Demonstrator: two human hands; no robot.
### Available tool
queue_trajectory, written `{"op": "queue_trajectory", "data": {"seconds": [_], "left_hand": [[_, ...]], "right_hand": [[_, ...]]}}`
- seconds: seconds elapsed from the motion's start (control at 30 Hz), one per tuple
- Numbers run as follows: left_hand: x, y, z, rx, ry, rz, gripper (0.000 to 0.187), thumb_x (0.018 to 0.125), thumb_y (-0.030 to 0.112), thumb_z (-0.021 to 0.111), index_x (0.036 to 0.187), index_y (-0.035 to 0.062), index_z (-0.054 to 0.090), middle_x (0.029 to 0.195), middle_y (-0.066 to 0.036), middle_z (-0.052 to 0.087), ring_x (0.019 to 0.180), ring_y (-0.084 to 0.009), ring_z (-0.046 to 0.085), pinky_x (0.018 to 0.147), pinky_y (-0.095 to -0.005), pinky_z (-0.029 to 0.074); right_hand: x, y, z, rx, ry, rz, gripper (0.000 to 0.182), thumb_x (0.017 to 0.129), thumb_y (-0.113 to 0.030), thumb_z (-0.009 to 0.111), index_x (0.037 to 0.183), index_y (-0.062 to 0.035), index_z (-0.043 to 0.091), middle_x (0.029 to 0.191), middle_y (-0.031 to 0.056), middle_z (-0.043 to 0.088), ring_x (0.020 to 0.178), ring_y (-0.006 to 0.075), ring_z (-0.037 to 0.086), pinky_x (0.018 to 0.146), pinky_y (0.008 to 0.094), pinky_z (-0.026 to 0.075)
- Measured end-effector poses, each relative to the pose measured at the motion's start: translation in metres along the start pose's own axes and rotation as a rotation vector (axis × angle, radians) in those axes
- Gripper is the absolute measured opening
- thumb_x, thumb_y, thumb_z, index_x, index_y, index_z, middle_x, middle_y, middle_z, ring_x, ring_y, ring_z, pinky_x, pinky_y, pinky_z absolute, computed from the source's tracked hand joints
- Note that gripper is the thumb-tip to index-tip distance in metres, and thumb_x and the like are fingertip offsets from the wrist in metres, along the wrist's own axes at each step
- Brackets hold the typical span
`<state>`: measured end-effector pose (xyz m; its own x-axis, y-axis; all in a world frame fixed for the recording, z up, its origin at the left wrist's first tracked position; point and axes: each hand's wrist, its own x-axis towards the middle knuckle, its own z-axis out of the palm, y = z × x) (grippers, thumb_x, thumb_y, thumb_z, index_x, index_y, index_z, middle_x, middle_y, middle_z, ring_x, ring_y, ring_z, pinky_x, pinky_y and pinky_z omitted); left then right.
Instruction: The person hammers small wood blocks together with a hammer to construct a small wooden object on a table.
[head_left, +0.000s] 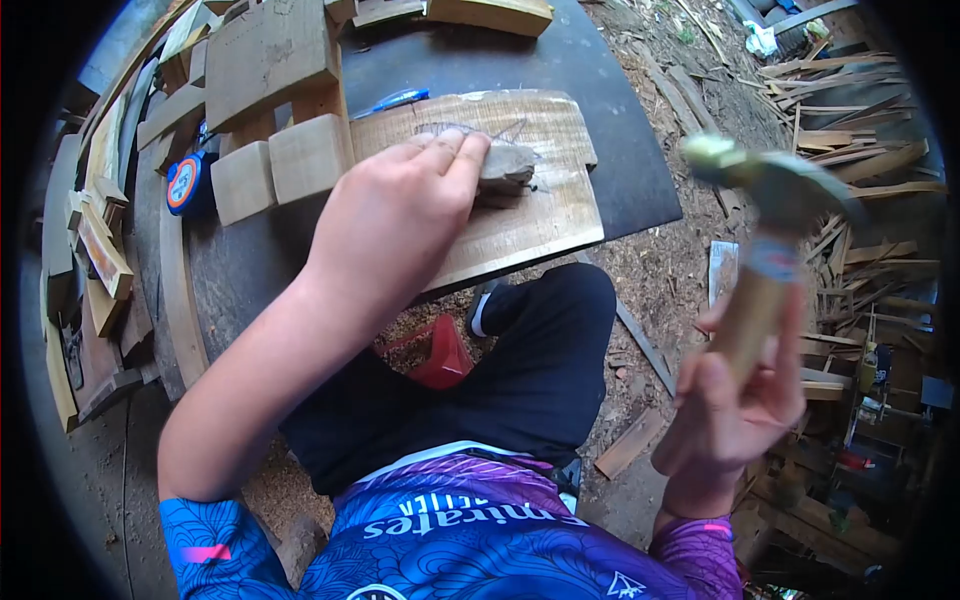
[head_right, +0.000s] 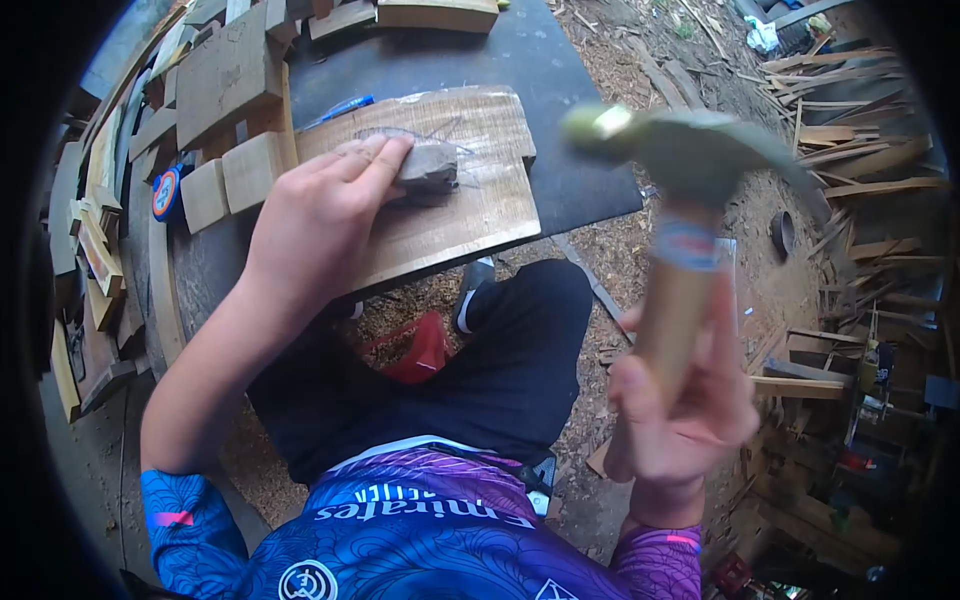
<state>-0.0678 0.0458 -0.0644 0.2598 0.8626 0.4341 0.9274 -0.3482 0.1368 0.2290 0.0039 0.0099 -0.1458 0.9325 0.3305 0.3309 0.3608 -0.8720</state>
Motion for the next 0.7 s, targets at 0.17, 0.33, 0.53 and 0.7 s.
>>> {"op": "queue_trajectory", "data": {"seconds": [0.17, 0.33, 0.53, 0.7], "left_hand": [[0.000, 0.000, 0.001, 0.003, 0.000, -0.005, 0.033, 0.091, 0.008, 0.071, 0.122, -0.0041, 0.069, 0.114, -0.017, 0.075, 0.104, -0.0308, 0.074, 0.088, -0.0402, 0.059], [0.002, -0.005, 0.007, 0.032, 0.041, -0.010, 0.034, 0.090, 0.005, 0.069, 0.122, -0.0051, 0.068, 0.114, -0.017, 0.075, 0.103, -0.0314, 0.074, 0.090, -0.0400, 0.059], [0.004, -0.002, 0.002, 0.079, 0.065, 0.020, 0.037, 0.087, 0.003, 0.064, 0.123, -0.0047, 0.069, 0.116, -0.020, 0.074, 0.110, -0.0314, 0.073, 0.097, -0.0387, 0.058], [0.006, 0.001, 0.011, 0.004, 0.048, -0.005, 0.038, 0.087, 0.005, 0.065, 0.123, -0.0050, 0.069, 0.119, -0.019, 0.074, 0.112, -0.0303, 0.072, 0.098, -0.0381, 0.058]], "right_hand": [[0.016, 0.029, 0.014, -0.145, -0.380, -0.073, 0.075, 0.090, -0.001, 0.072, 0.160, -0.0003, 0.044, 0.101, 0.0149, 0.075, 0.067, 0.0082, 0.064, 0.057, 0.0239, 0.051], [0.017, -0.003, -0.004, -0.080, -0.240, 0.068, 0.077, 0.090, -0.008, 0.073, 0.160, 0.0008, 0.042, 0.093, 0.0145, 0.075, 0.061, 0.0085, 0.064, 0.054, 0.0249, 0.051], [0.037, 0.021, 0.015, -0.132, -0.409, 0.048, 0.076, 0.091, -0.006, 0.071, 0.161, 0.0008, 0.041, 0.094, 0.0113, 0.074, 0.062, 0.0085, 0.062, 0.056, 0.0253, 0.051], [0.033, 0.000, -0.004, -0.144, -0.306, 0.091, 0.074, 0.088, -0.007, 0.074, 0.157, 0.0016, 0.047, 0.098, 0.0164, 0.074, 0.066, 0.0100, 0.063, 0.058, 0.0242, 0.050]]}}
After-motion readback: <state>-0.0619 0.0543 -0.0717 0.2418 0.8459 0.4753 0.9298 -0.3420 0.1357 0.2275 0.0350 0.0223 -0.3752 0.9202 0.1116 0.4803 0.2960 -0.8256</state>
